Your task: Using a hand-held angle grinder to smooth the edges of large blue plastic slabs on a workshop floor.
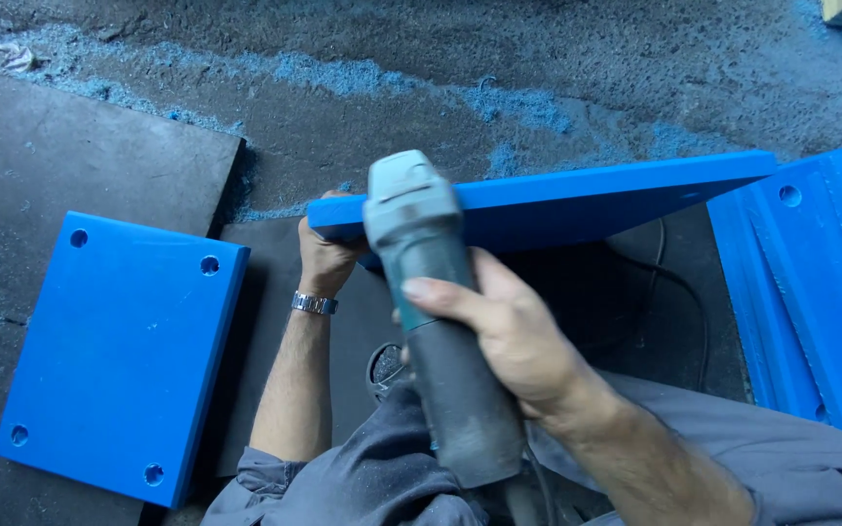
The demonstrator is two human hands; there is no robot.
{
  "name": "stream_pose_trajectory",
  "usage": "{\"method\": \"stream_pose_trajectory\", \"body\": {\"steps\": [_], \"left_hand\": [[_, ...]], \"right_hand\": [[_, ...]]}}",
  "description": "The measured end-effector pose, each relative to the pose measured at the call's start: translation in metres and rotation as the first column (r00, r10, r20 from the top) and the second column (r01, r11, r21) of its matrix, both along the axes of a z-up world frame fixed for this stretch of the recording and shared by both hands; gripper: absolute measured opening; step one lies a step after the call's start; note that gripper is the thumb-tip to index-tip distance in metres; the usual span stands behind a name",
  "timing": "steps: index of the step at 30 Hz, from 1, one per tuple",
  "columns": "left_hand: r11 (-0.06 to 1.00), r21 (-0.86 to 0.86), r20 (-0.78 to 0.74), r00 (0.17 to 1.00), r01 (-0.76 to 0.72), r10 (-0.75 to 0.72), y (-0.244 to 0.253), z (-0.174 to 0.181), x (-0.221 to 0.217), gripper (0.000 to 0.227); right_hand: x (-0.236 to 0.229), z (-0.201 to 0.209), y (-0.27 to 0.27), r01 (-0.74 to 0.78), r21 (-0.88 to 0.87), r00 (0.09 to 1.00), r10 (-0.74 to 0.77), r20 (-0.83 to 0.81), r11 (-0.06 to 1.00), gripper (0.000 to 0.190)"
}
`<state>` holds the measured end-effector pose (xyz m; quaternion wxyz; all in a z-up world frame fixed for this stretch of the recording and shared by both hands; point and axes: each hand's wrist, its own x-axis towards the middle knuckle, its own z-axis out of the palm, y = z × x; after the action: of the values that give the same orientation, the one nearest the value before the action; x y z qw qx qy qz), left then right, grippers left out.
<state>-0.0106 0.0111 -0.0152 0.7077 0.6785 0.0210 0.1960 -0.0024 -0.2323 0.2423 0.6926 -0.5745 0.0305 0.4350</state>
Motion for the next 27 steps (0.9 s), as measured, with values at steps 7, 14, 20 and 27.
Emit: {"method": "stream_pose_trajectory", "body": {"steps": [7,14,20,27], "left_hand": [[0.688,-0.724,-0.164,0.979,-0.035,-0.123,0.009,-0.008,0.009,0.053],[0.992,-0.115,-0.013,0.998,0.055,-0.057,-0.001,0.005,0.0,0.042],[0.979,-0.198,-0.05,0.997,0.046,-0.057,-0.005,0.013,0.005,0.039],[0.997,0.032,-0.129,0.989,-0.074,0.077,-0.003,0.019,0.003,0.042]], "right_hand": [[-0.004,0.0,0.031,-0.123,0.058,0.991,0.126,-0.039,0.991,0.057],[0.008,0.018,-0.04,0.073,-0.081,0.994,-0.079,-0.081,0.994,0.042],[0.047,-0.011,-0.174,0.264,0.0,0.964,-0.264,0.012,0.965,0.051],[0.124,-0.04,-0.313,0.416,-0.043,0.883,-0.391,0.261,0.909,0.063]]}}
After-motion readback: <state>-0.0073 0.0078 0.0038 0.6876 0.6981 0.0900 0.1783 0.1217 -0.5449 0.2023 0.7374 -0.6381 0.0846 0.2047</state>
